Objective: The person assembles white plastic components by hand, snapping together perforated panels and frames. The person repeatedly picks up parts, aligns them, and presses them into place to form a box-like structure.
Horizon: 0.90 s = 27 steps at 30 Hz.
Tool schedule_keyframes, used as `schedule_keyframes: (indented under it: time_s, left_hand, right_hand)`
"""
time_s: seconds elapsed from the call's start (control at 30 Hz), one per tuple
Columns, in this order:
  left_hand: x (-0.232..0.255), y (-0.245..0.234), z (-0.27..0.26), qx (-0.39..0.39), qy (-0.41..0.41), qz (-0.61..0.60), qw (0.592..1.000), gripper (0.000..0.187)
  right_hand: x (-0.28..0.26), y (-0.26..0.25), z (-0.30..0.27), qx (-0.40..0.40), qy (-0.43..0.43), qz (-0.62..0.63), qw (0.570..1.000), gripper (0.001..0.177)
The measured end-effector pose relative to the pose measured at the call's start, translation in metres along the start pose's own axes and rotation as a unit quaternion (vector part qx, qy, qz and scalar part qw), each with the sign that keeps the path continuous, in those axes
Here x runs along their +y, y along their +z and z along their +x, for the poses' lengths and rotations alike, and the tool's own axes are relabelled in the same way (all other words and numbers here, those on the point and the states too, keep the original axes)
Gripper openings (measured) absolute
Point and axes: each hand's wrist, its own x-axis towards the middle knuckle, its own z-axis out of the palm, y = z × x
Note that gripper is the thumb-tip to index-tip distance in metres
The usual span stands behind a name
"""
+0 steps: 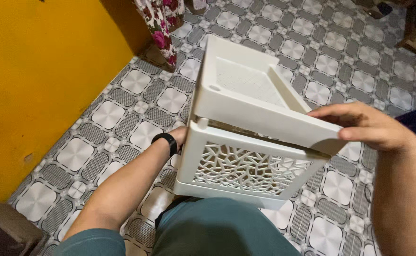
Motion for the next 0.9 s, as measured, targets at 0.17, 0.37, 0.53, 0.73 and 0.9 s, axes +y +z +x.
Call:
schedule_keyframes:
  time_s: [0.17,0.37,0.53,0.73,0.9]
  left_hand:
    - [0.03,0.021,-0.017,-0.008,-0.079,0.118,0.99,0.039]
    - [0.024,0.022,-0.007,-0.05,-0.098,0.075,0.991,0.044]
    - [0.02,0.024,0.0,-0.007,-0.08,0.096,0.992,0.049]
    - [0.038,0.032,-0.016,0.036,-0.105,0.136,0.984,0.051]
    - [0.047,0.042,-0.029,0.051,-0.139,0.107,0.983,0.053]
  right_hand:
    - [-0.053,0.025,0.036,0.001,0.163,-0.323,0.932,0.074]
    - [-0.087,0.075,0.064,0.047,0.189,-0.45,0.872,0.075]
    - [-0.085,0.076,0.065,0.099,0.061,-0.382,0.917,0.073]
    - [-0.073,0.069,0.059,0.12,0.043,-0.379,0.916,0.071]
    - [-0.075,0.069,0.055,0.123,0.03,-0.392,0.911,0.067]
